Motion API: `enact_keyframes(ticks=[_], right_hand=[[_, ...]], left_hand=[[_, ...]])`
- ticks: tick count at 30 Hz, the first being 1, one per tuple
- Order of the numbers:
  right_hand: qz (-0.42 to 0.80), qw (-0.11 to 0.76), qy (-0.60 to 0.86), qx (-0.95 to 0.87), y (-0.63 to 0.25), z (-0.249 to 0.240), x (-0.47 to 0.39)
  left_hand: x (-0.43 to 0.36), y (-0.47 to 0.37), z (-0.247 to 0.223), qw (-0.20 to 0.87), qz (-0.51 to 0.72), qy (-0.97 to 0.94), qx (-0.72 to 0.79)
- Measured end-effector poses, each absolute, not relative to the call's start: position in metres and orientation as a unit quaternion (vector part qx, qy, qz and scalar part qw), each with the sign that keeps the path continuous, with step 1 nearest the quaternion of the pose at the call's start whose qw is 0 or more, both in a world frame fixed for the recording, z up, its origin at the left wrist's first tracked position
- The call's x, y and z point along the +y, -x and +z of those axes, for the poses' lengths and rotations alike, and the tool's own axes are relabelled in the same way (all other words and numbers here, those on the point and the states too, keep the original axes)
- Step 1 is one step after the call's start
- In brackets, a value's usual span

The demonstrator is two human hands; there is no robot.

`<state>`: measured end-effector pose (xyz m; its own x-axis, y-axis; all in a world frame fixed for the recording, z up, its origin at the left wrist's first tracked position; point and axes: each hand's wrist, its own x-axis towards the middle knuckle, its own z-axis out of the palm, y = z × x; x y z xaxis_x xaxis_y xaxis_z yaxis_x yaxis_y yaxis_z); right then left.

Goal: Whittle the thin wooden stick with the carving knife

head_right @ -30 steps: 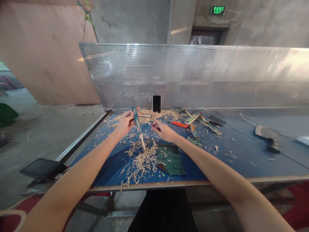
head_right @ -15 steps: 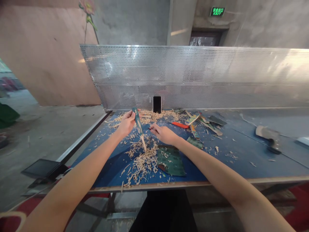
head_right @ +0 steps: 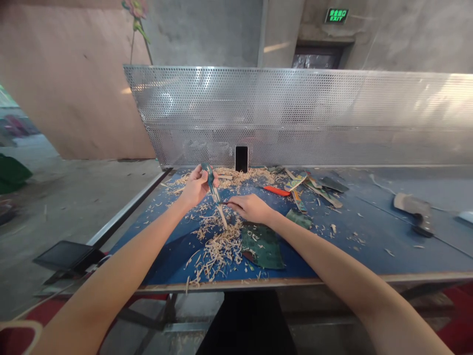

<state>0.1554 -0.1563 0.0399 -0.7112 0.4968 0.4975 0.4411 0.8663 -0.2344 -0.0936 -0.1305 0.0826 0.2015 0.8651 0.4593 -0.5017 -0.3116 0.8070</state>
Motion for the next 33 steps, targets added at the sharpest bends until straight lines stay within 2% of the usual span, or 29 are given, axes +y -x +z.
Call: enact_keyframes(ticks=[9,18,30,33], right_hand=[[0.033,0.312,0.308,-0.898,-0.1565,0.0357,-0.1563],[0.009,0.350,0.239,-0.906,-0.1588,0.0318,-0.1519],[-0.074,0.251,0.231,-0.937,-0.1610,0.0348,-0.1488],[-0.060,0.249,0.242,-0.936,-0.1594,0.0353,-0.1490]], left_hand=[[-0.1324,0.0922,0.0848,0.569,0.603,-0.535,0.161],[-0.1346,0.0907,0.0839,0.537,0.593,-0.569,0.190],[-0.1364,0.0859,0.0836,0.573,0.601,-0.523,0.190],[-0.1358,0.0861,0.0825,0.583,0.596,-0.518,0.191]])
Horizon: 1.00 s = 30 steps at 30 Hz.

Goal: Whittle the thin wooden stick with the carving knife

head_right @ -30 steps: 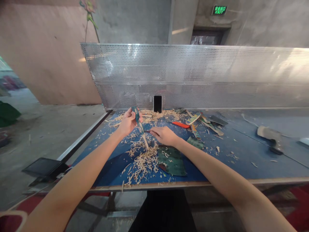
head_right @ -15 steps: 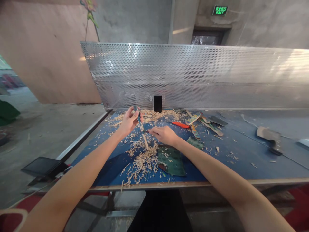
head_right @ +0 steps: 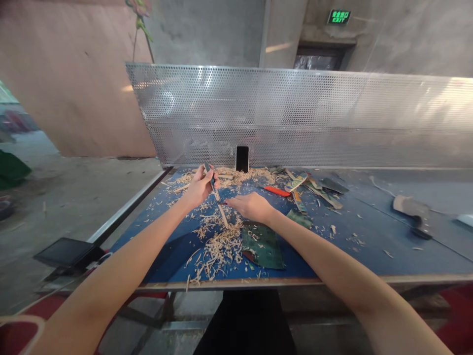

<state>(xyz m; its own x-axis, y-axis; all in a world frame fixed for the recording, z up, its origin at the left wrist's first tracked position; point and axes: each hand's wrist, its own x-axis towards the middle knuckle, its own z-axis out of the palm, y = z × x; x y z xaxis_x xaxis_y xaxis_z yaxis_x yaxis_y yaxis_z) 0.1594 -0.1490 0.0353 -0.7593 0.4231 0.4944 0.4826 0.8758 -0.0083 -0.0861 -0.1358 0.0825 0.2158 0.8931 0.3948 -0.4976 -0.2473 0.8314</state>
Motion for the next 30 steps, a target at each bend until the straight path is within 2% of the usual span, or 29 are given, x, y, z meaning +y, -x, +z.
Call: enact_keyframes(ticks=[11,13,18,25,30], right_hand=[[0.033,0.200,0.243,-0.949,-0.153,0.066,-0.152],[0.036,0.209,0.243,-0.947,-0.157,0.064,-0.153],[0.018,0.299,0.267,-0.916,-0.164,0.054,-0.151],[-0.056,0.257,0.221,-0.939,-0.160,0.039,-0.144],[-0.003,0.281,0.216,-0.935,-0.156,0.034,-0.142]], left_hand=[[-0.127,0.086,0.073,0.570,0.611,-0.493,0.244],[-0.127,0.086,0.072,0.566,0.612,-0.496,0.244],[-0.129,0.085,0.074,0.565,0.604,-0.502,0.251],[-0.133,0.081,0.078,0.568,0.613,-0.500,0.227],[-0.136,0.080,0.080,0.576,0.614,-0.496,0.212]])
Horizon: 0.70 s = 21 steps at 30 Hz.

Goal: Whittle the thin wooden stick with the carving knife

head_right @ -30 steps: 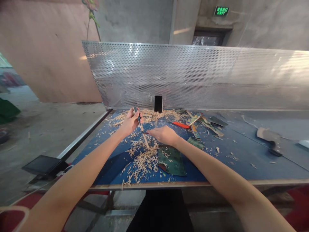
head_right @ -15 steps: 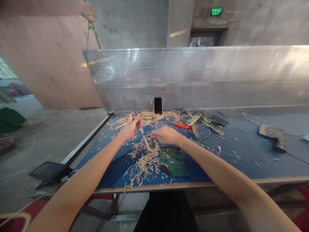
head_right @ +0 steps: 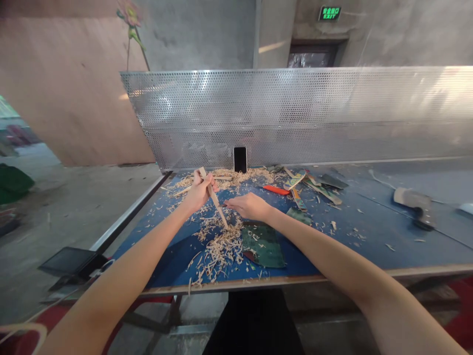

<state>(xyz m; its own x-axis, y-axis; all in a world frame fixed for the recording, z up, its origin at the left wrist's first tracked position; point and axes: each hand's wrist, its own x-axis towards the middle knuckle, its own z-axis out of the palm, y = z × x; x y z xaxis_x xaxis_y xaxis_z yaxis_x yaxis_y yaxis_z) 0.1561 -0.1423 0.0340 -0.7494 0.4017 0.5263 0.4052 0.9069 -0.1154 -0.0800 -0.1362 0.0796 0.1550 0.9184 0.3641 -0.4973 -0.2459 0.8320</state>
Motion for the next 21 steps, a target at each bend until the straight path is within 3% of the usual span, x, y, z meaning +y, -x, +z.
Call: enact_keyframes(ticks=[5,10,21], right_hand=[[0.043,0.237,0.213,-0.947,-0.156,0.039,-0.147],[0.006,0.292,0.265,-0.919,-0.153,0.031,-0.148],[0.059,0.262,0.232,-0.935,-0.152,0.042,-0.148]], left_hand=[[-0.133,0.080,0.076,0.585,0.618,-0.477,0.221],[-0.126,0.081,0.070,0.569,0.627,-0.479,0.231],[-0.134,0.084,0.070,0.512,0.626,-0.516,0.283]])
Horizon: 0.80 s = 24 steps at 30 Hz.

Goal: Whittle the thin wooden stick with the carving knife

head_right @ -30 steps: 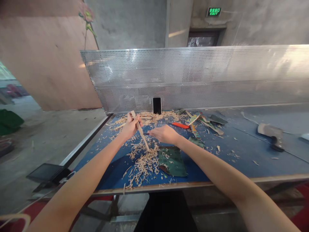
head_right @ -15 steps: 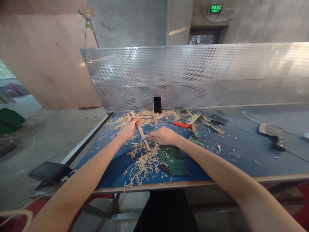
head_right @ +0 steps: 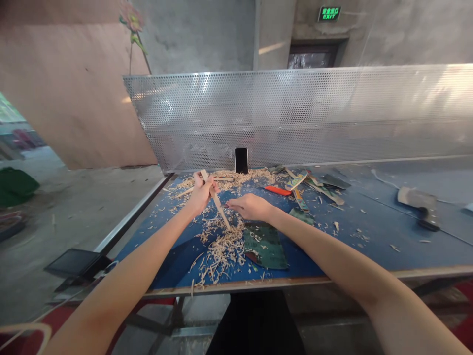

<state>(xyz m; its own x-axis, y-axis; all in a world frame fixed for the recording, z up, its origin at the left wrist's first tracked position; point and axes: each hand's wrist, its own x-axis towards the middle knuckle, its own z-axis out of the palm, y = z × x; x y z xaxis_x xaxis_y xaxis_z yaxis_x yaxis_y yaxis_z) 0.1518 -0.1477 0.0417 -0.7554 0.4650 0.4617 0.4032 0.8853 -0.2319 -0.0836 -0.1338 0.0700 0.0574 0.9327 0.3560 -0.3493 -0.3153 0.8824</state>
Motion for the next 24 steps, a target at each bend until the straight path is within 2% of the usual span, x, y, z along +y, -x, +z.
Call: enact_keyframes(ticks=[5,13,17,24], right_hand=[[0.043,0.222,0.218,-0.949,-0.154,0.040,-0.156],[-0.013,0.280,0.283,-0.917,-0.147,0.033,-0.151],[0.034,0.245,0.289,-0.925,-0.144,0.040,-0.153],[0.081,0.129,0.224,-0.963,-0.156,0.052,-0.164]], left_hand=[[-0.128,0.085,0.064,0.495,0.632,-0.501,0.323],[-0.124,0.083,0.063,0.450,0.631,-0.523,0.354],[-0.126,0.082,0.064,0.439,0.628,-0.530,0.363],[-0.128,0.085,0.064,0.440,0.627,-0.531,0.363]])
